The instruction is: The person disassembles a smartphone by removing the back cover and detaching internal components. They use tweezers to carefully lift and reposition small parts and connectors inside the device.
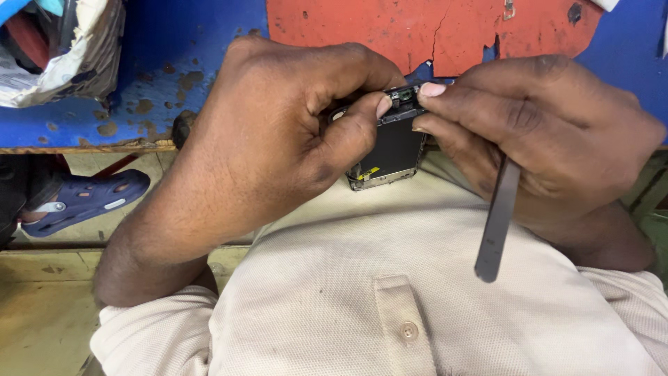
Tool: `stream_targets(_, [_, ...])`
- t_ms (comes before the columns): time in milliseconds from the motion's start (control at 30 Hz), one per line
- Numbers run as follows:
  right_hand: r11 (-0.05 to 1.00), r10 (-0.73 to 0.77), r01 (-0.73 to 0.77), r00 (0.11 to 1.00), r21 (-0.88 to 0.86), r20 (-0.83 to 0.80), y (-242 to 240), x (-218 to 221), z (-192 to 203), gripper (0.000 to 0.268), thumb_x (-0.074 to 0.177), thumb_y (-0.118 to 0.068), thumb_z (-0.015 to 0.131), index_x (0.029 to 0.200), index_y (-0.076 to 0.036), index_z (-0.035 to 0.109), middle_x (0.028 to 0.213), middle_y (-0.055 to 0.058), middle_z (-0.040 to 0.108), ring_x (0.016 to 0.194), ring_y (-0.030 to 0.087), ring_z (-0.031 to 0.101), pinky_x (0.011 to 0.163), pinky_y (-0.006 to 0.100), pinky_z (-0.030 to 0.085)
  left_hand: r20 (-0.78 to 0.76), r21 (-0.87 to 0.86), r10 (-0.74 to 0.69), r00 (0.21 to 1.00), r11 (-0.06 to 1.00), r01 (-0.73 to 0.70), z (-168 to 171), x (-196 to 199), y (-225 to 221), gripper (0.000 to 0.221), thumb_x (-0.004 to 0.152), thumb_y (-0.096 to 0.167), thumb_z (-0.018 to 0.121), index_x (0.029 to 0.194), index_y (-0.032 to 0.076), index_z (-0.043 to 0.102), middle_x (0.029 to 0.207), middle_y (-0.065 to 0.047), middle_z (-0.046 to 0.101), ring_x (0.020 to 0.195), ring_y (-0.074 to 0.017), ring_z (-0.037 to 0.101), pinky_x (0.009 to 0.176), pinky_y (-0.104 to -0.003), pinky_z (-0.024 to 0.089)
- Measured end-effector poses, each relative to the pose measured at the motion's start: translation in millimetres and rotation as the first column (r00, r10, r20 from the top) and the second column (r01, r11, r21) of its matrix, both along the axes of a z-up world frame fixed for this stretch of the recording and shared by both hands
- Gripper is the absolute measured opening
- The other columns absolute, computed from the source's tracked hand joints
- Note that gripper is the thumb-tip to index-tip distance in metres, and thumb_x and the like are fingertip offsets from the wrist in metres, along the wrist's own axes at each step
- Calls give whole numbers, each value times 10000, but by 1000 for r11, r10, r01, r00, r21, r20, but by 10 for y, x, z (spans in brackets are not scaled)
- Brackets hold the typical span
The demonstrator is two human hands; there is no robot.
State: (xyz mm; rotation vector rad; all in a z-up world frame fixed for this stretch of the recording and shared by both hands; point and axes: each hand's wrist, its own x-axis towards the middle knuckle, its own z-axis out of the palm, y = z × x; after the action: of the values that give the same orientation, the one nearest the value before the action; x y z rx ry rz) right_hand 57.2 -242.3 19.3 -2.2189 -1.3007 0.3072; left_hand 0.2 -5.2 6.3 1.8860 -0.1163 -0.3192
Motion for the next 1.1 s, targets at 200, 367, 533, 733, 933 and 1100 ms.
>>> stream_targets(200, [989, -48, 48, 999, 142, -6, -46, -56, -155, 253, 953, -41, 858, 1151, 14, 711, 1010, 138, 683, 788, 188, 680, 654, 282, 555, 112, 52, 18, 993, 998, -24, -24, -26, -28, 80, 945, 46, 709, 1005, -5, 699, 720, -159, 655, 558, -228, 655, 515, -341, 472])
stream_targets(367, [972, -75, 77, 997, 222, -15, -115, -86, -277, 233, 986, -30, 863, 1148, 39, 710, 965, 156, 685, 765, 182, 675, 638, 271, 534, 158, 19, 27, 987, 999, -30, -87, -69, -23, 73, 983, 52, 694, 1035, 0, 691, 782, -143, 685, 626, -219, 697, 562, -324, 512])
stream_targets(533, [964, -51, 51, 999, 262, -6, -112, -64, -345, 230, 998, -15, 856, 1161, 40, 704, 983, 155, 691, 791, 177, 687, 650, 258, 542, 168, -37, 54, 984, 998, -48, -118, -95, -5, 82, 1013, 56, 673, 1073, 3, 689, 829, -137, 703, 687, -198, 730, 608, -311, 544])
stream_targets(733, [965, -50, 54, 999, 257, -20, -75, -53, -328, 240, 974, -22, 861, 1132, 50, 695, 1005, 168, 689, 789, 183, 693, 637, 253, 547, 116, -38, 58, 992, 998, -54, -100, -82, 7, 88, 996, 57, 665, 1055, 0, 697, 812, -142, 709, 670, -198, 736, 593, -314, 546])
stream_targets(933, [961, -43, 44, 999, 274, -7, -50, -30, -344, 238, 946, -17, 861, 1100, 61, 698, 980, 176, 688, 796, 195, 697, 621, 257, 552, 185, -27, 57, 981, 998, -53, -123, -99, 19, 92, 1020, 49, 673, 1093, -5, 688, 869, -150, 717, 740, -217, 750, 640, -314, 566])
stream_targets(1100, [960, -62, 69, 997, 272, -37, -86, -50, -354, 227, 987, -19, 857, 1132, 52, 697, 1009, 168, 692, 799, 178, 701, 647, 247, 555, 138, -45, 65, 988, 997, -59, -137, -91, -4, 93, 1009, 56, 676, 1080, -4, 686, 852, -144, 718, 709, -202, 746, 622, -311, 562])
